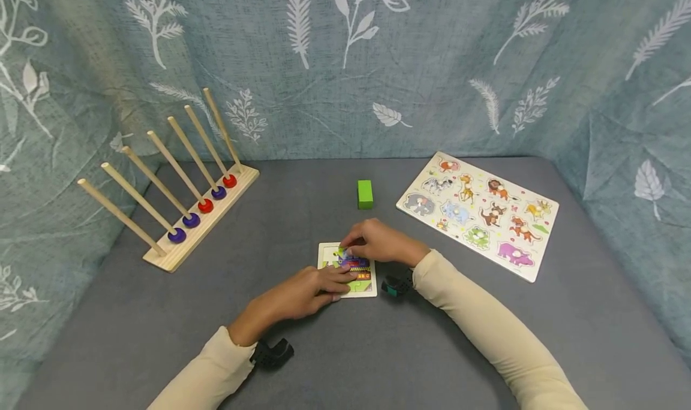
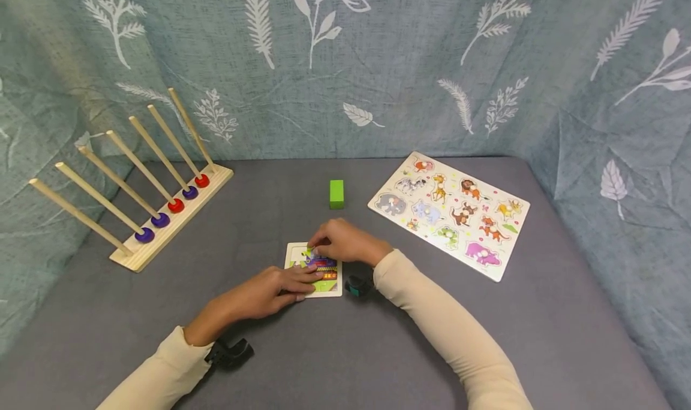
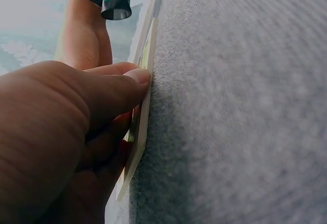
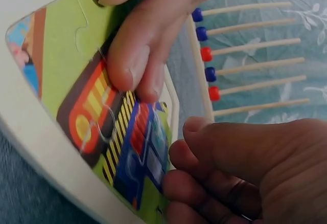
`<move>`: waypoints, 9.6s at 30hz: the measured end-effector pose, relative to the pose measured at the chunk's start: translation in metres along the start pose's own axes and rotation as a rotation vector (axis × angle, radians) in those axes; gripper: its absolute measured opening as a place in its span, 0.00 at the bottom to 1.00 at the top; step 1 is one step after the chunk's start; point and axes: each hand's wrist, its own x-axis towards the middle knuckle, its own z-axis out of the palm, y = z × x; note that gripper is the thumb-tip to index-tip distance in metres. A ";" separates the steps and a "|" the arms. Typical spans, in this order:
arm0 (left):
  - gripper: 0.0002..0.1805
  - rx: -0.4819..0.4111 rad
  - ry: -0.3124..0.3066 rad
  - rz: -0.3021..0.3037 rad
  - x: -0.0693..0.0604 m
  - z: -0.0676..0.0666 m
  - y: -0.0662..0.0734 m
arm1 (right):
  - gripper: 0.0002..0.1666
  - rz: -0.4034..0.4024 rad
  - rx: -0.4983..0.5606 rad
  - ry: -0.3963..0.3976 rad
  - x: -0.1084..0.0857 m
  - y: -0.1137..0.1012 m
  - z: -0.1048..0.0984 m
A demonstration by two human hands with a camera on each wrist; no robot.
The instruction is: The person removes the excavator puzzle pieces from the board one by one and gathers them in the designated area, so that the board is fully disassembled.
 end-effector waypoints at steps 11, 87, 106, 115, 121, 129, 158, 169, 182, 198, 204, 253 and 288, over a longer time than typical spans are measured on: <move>0.17 -0.009 0.005 0.005 0.000 0.000 -0.003 | 0.09 -0.034 -0.011 0.026 0.007 -0.001 0.005; 0.16 -0.017 -0.018 0.020 -0.001 0.000 -0.003 | 0.16 -0.048 0.037 -0.060 0.013 0.000 -0.001; 0.16 -0.029 -0.023 0.004 -0.001 -0.002 0.000 | 0.14 -0.031 0.139 -0.007 0.009 0.004 0.001; 0.17 -0.046 -0.021 -0.013 -0.001 -0.001 -0.001 | 0.16 0.006 0.208 -0.018 0.006 0.003 -0.001; 0.17 -0.061 -0.015 -0.008 0.000 -0.002 -0.001 | 0.14 0.052 0.219 -0.037 0.006 0.004 -0.003; 0.17 -0.052 -0.013 0.002 -0.001 -0.002 -0.001 | 0.13 0.055 0.292 -0.023 0.002 0.004 -0.003; 0.23 -0.038 -0.031 -0.020 0.001 -0.001 -0.002 | 0.16 0.122 0.367 0.095 -0.015 0.011 -0.010; 0.25 -0.077 -0.038 -0.062 0.001 0.000 -0.002 | 0.14 0.177 0.354 0.098 -0.031 0.018 -0.027; 0.22 -0.062 -0.037 -0.062 0.001 0.001 -0.001 | 0.12 0.225 0.251 0.088 -0.054 0.030 -0.037; 0.21 -0.077 -0.032 -0.055 0.002 -0.001 -0.001 | 0.11 0.254 0.216 0.103 -0.080 0.043 -0.049; 0.21 -0.077 -0.031 -0.057 0.001 -0.001 -0.002 | 0.11 0.253 0.258 0.050 -0.083 0.042 -0.052; 0.19 0.026 -0.042 -0.030 0.005 -0.006 0.005 | 0.10 0.187 0.131 0.038 -0.061 0.023 -0.043; 0.20 -0.038 -0.057 -0.013 0.007 -0.001 -0.007 | 0.11 0.093 0.265 -0.063 -0.019 0.006 -0.015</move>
